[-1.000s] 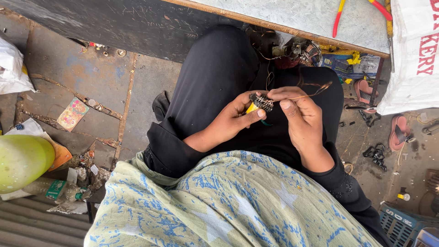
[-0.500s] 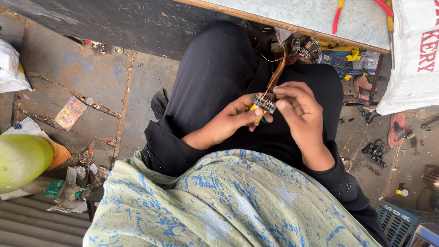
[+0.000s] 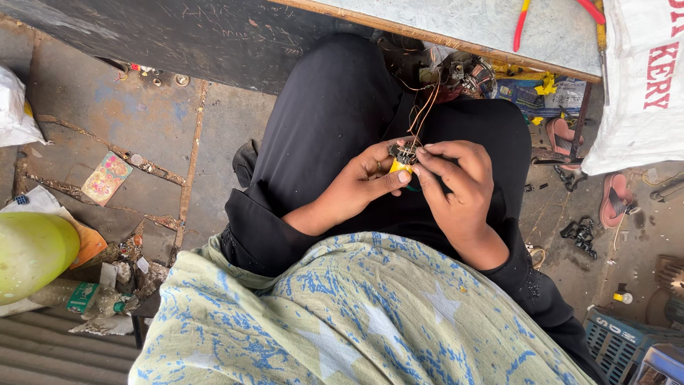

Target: The person sits on the floor and uses pliers to strip and adjust copper wires on a small yellow electronic component. They repeatedly cut wire ends and manipulate the connections by hand.

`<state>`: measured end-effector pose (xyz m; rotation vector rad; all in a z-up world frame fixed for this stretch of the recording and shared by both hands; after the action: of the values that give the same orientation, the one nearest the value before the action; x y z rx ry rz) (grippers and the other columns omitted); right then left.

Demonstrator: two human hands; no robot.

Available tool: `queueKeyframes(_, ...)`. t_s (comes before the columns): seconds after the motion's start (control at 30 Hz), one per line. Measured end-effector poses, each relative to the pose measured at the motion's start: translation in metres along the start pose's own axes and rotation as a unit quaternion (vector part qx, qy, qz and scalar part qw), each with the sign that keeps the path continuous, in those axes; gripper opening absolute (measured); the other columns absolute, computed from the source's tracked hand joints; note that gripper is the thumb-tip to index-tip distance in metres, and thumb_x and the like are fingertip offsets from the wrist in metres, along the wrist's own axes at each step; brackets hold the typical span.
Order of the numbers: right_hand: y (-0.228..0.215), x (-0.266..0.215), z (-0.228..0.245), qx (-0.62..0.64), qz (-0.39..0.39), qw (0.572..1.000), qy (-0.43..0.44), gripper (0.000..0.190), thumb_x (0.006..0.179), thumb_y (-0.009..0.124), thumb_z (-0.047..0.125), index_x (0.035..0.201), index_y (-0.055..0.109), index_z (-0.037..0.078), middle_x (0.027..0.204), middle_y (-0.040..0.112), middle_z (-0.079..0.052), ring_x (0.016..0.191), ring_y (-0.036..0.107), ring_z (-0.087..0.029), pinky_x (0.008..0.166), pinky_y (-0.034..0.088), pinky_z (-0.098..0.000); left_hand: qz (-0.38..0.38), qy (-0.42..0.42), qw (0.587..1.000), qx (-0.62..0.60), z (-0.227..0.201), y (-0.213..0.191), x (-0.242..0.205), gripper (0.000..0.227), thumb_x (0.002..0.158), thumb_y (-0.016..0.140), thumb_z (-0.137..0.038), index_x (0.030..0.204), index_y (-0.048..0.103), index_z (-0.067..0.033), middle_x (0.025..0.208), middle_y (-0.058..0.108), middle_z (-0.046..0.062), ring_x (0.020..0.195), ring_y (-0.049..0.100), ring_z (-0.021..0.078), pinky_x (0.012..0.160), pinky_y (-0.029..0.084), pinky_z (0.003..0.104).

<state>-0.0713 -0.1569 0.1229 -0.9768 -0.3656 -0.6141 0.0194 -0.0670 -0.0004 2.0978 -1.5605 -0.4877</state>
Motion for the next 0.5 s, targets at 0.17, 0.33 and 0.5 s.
queueKeyframes(0.17,-0.0001,-0.0009,-0.0007,0.004,-0.003,1.000,-0.005,0.018,0.087,0.084,-0.002,0.102,0.075,0.002,0.109,0.067,-0.007,0.105,0.064,-0.025,0.091,0.052,-0.0363,-0.010,0.002,1.000,0.005,0.0000,0.0002,-0.0003,0.059,0.106,0.065,-0.020,0.157,0.041,-0.0022,0.119,0.067,0.001,0.103,0.063,0.0065,0.087,0.056,0.025)
queueKeyframes(0.33,0.0019,-0.0041,-0.0045,0.034,-0.006,0.999,0.006,0.014,0.089,0.081,-0.002,0.099,0.071,0.001,0.107,0.066,-0.008,0.103,0.065,-0.025,0.089,0.053,-0.0367,-0.024,0.003,1.000,0.003,0.0015,-0.0003,-0.0011,0.059,0.105,0.066,-0.019,0.155,0.042,-0.0015,0.117,0.067,0.001,0.100,0.063,0.0061,0.087,0.056,0.025)
queueKeyframes(0.5,0.0054,-0.0076,-0.0025,0.020,-0.003,1.000,-0.017,0.011,0.093,0.077,0.000,0.101,0.070,-0.001,0.110,0.065,-0.011,0.104,0.065,-0.027,0.090,0.053,-0.0386,-0.022,0.028,0.999,-0.017,0.0049,0.0027,-0.0003,0.054,0.107,0.065,-0.021,0.153,0.045,-0.0011,0.115,0.067,0.001,0.097,0.062,0.0062,0.089,0.057,0.026)
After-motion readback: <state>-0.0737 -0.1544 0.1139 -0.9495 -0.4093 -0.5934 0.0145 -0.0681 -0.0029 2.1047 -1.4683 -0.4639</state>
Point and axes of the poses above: each hand's wrist, its own x-axis towards the middle knuckle, its own y-axis out of the palm, z = x × y, the point moved 7 cm from there along x, towards the middle knuckle
